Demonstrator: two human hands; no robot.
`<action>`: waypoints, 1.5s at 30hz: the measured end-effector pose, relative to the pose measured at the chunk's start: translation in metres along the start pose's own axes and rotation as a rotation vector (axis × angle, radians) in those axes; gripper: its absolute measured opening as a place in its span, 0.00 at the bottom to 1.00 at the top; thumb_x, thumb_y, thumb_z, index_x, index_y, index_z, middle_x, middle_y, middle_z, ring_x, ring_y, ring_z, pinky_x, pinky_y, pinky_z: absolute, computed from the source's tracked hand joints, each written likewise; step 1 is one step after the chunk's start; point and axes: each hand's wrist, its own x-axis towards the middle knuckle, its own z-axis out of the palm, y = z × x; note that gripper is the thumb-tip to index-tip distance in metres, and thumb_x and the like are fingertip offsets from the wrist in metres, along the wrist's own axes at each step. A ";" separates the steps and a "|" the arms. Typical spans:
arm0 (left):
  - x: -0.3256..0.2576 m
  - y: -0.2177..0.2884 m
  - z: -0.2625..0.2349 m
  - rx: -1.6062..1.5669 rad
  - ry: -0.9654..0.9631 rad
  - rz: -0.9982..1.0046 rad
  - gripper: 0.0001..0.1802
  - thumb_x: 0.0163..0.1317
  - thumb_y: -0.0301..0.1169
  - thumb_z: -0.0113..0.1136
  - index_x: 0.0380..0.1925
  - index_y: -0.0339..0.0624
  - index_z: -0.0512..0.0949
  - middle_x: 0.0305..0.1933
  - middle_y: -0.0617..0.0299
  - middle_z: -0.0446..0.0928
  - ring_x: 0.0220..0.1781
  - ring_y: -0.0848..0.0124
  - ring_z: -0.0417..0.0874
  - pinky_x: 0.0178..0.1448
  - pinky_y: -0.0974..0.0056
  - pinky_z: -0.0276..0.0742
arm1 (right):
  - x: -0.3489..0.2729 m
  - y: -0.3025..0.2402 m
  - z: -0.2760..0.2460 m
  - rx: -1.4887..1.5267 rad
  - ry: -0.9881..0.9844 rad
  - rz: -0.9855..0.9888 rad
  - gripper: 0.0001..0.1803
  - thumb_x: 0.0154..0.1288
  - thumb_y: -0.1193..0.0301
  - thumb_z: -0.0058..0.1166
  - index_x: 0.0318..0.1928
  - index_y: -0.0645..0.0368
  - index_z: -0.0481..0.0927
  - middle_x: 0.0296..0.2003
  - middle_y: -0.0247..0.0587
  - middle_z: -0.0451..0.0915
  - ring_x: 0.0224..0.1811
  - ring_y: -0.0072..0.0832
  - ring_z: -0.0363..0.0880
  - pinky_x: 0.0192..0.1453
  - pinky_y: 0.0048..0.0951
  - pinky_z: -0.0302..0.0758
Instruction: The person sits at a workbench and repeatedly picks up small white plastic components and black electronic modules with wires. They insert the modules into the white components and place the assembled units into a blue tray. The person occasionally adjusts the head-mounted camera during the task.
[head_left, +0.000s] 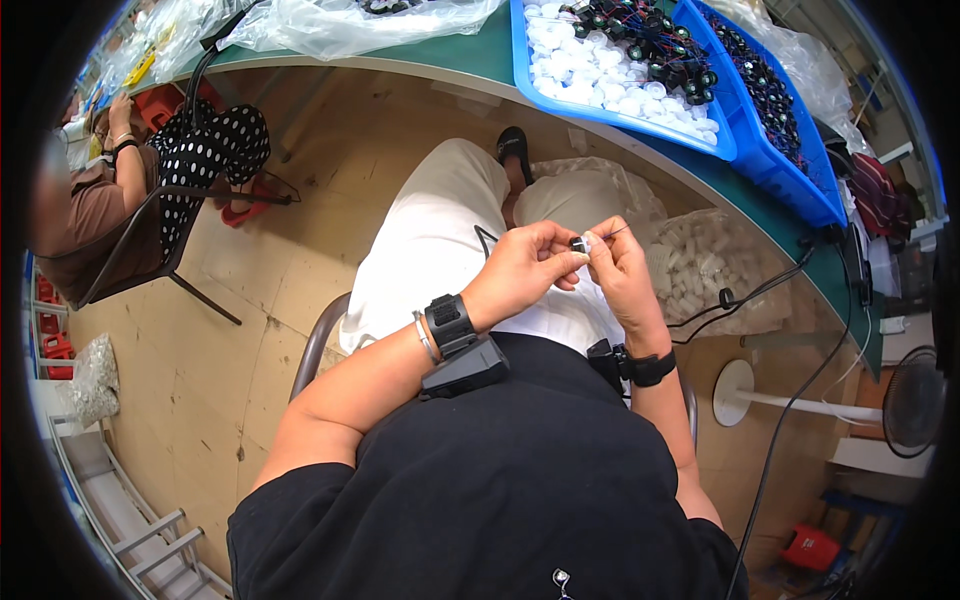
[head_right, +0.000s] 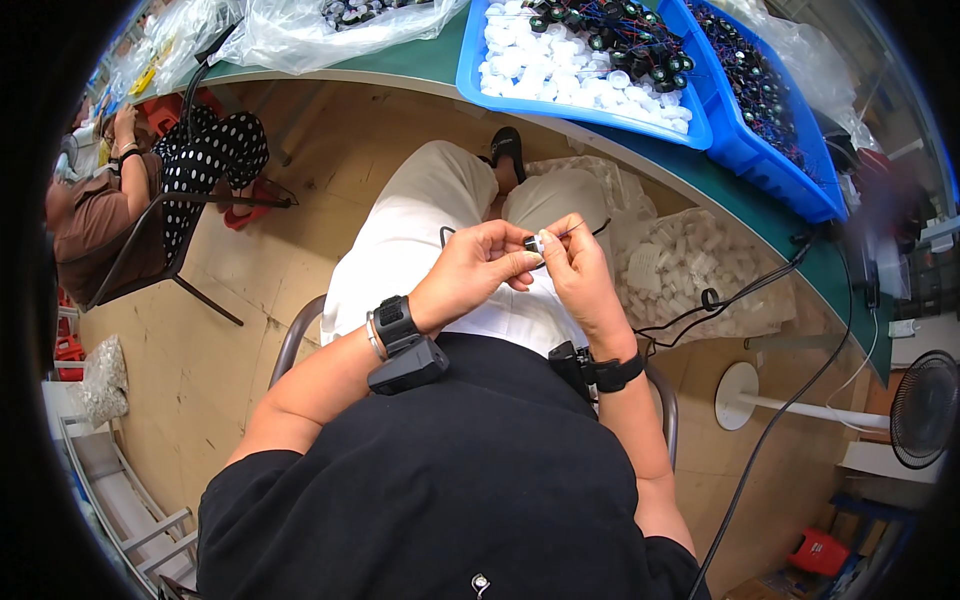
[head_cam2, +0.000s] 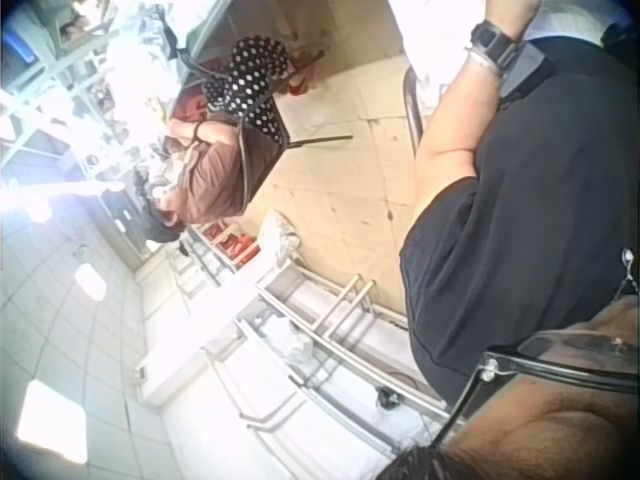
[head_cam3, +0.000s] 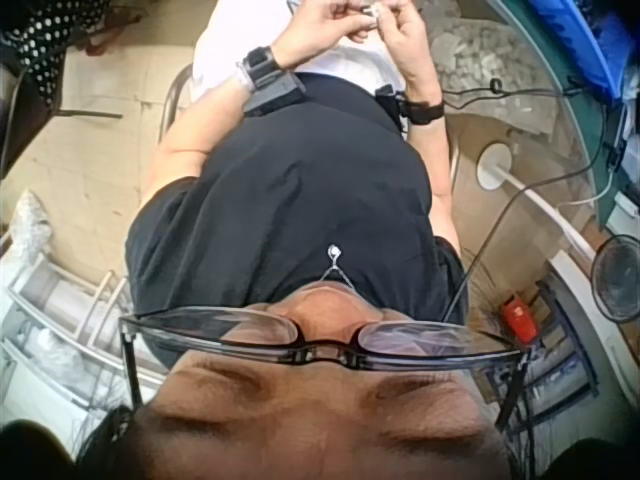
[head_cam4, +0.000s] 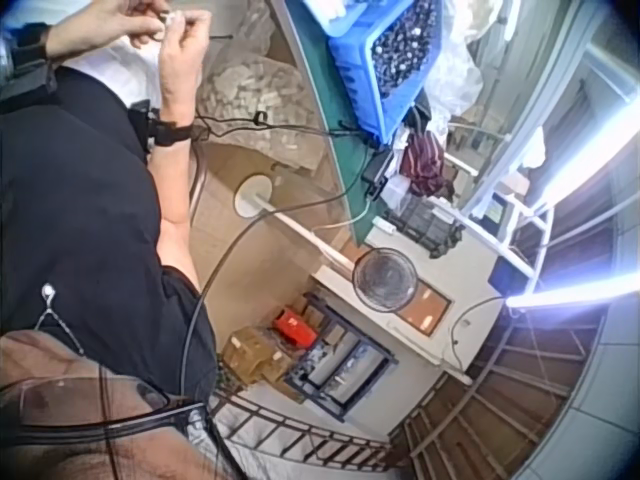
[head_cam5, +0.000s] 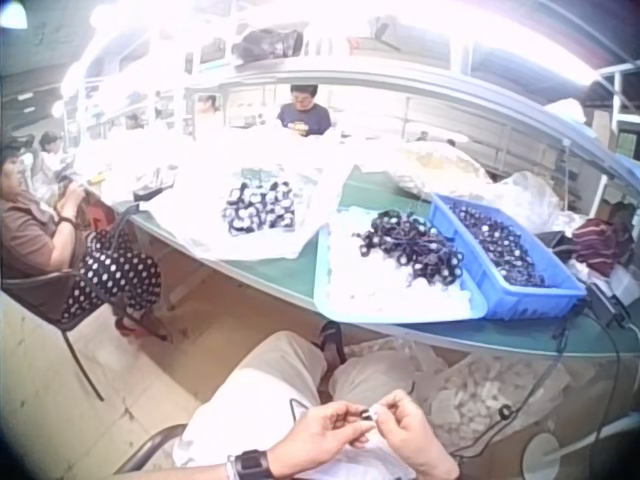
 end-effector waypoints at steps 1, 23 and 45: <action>0.000 0.000 0.001 -0.002 0.003 -0.001 0.15 0.65 0.27 0.59 0.48 0.29 0.74 0.35 0.58 0.81 0.35 0.77 0.82 0.42 0.72 0.80 | 0.000 -0.001 0.002 -0.033 0.010 -0.008 0.05 0.73 0.71 0.46 0.39 0.60 0.69 0.27 0.27 0.70 0.21 0.11 0.62 0.23 0.16 0.58; 0.006 -0.009 -0.008 -0.889 -0.204 -0.389 0.15 0.66 0.43 0.59 0.41 0.42 0.78 0.36 0.66 0.78 0.35 0.77 0.76 0.43 0.69 0.77 | -0.002 -0.020 0.017 -0.735 0.123 -0.498 0.13 0.59 0.71 0.62 0.44 0.63 0.80 0.30 0.40 0.77 0.29 0.31 0.76 0.37 0.28 0.75; 0.012 -0.025 -0.010 -0.977 -0.253 -0.405 0.15 0.71 0.43 0.49 0.47 0.45 0.74 0.48 0.63 0.76 0.53 0.72 0.75 0.59 0.62 0.72 | -0.004 -0.023 0.022 -1.153 0.219 -0.858 0.17 0.51 0.70 0.66 0.42 0.62 0.80 0.32 0.37 0.82 0.31 0.31 0.79 0.36 0.31 0.74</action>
